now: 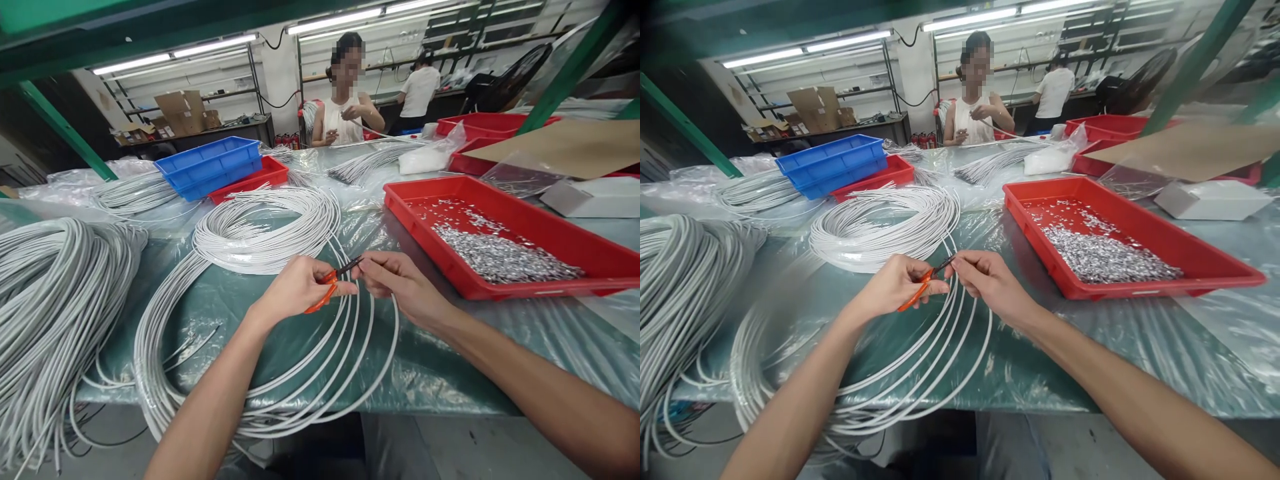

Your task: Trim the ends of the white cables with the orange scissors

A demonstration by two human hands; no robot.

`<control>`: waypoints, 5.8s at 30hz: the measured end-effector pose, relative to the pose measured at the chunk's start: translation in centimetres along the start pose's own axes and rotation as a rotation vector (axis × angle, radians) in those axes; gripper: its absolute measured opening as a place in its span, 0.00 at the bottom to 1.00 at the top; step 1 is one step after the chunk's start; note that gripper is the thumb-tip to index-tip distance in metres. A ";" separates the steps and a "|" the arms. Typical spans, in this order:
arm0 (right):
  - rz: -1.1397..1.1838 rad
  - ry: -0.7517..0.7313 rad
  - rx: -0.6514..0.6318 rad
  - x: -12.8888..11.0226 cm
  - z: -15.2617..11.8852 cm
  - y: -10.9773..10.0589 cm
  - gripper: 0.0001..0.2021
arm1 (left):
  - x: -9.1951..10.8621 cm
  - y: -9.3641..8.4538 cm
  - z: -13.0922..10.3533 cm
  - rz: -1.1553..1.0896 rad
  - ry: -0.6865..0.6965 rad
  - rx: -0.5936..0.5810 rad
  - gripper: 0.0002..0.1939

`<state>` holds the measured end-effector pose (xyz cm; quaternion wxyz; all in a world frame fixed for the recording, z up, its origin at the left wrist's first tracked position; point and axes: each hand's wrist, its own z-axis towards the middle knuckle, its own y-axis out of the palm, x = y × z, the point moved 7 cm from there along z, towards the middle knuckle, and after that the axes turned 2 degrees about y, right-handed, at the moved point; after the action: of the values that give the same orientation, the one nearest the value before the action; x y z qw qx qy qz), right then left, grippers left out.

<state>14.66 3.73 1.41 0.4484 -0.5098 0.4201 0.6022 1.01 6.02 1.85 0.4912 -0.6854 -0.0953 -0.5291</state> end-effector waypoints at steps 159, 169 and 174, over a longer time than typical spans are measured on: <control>-0.241 -0.188 0.102 -1.5 -1.1 0.6 0.10 | 1.7 -0.1 -0.2 -0.597 0.014 0.228 0.15; -0.280 -0.194 0.069 -1.8 -1.1 0.8 0.12 | 1.6 0.0 -0.4 -0.566 0.070 0.194 0.12; -0.287 -0.196 0.063 -2.2 -1.2 1.0 0.14 | 1.8 0.0 -0.5 -0.576 0.063 0.183 0.11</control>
<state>14.17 2.07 3.50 0.5841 -0.4892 0.3159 0.5654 1.49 4.95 3.34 0.3834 -0.5664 -0.3175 -0.6568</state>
